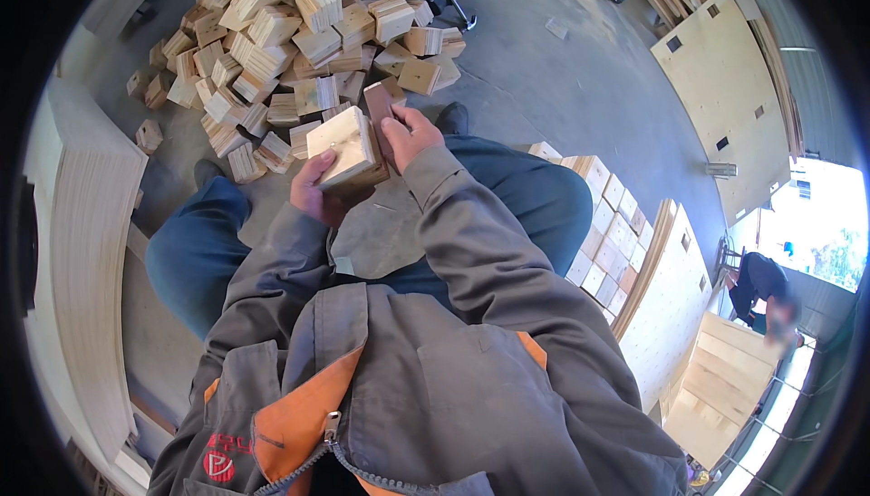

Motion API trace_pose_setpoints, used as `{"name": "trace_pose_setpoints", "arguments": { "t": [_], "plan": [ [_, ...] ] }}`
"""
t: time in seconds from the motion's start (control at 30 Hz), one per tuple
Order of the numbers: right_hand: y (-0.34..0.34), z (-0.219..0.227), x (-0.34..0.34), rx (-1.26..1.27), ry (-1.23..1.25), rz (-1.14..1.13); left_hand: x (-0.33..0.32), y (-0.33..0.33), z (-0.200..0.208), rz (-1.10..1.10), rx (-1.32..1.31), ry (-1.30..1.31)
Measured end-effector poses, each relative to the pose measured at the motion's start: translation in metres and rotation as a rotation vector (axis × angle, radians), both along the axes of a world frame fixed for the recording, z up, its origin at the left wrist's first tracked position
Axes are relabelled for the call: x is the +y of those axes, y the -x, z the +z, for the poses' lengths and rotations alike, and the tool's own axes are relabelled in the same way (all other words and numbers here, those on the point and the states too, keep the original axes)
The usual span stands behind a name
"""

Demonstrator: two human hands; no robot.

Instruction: The person sits on the floor and sands small wooden blocks one by one using a sanding block. They pick up each block, rub the sanding block over its surfaces, and place it down, repeating the process throughout the clip.

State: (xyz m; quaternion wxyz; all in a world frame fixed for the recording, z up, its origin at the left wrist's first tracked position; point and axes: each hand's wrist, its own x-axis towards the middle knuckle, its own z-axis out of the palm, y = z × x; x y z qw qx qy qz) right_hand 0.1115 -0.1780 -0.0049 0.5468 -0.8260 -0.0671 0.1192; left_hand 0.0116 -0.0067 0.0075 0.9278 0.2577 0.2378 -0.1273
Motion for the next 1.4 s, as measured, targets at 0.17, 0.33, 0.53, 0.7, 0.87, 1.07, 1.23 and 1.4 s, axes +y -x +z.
{"name": "trace_pose_setpoints", "arguments": {
  "t": [0.17,0.33,0.53,0.7,0.87,1.07,1.23,1.4],
  "plan": [
    [0.056,0.041,-0.007,0.089,-0.066,0.048,0.014,0.003,-0.019,0.073,-0.009,0.012],
    [0.09,0.045,-0.019,-0.075,0.056,0.095,0.018,0.003,-0.018,0.07,0.087,-0.065],
    [0.007,0.004,-0.014,-0.074,0.091,-0.014,-0.009,0.003,0.008,-0.041,-0.042,-0.131],
    [0.024,0.008,-0.02,0.005,0.004,-0.011,-0.01,0.008,0.011,-0.013,-0.053,-0.173],
    [0.09,0.034,-0.023,0.012,0.028,0.112,0.016,0.009,-0.025,0.05,0.108,-0.053],
    [0.051,0.003,-0.007,-0.007,-0.159,-0.039,0.007,0.003,-0.022,-0.144,0.043,-0.063],
    [0.026,0.001,-0.02,-0.34,0.134,-0.131,-0.017,0.01,-0.017,-0.212,-0.007,-0.001],
    [0.058,0.027,-0.016,-0.221,-0.013,-0.003,-0.002,-0.017,-0.01,-0.303,-0.11,0.295]
  ]
}}
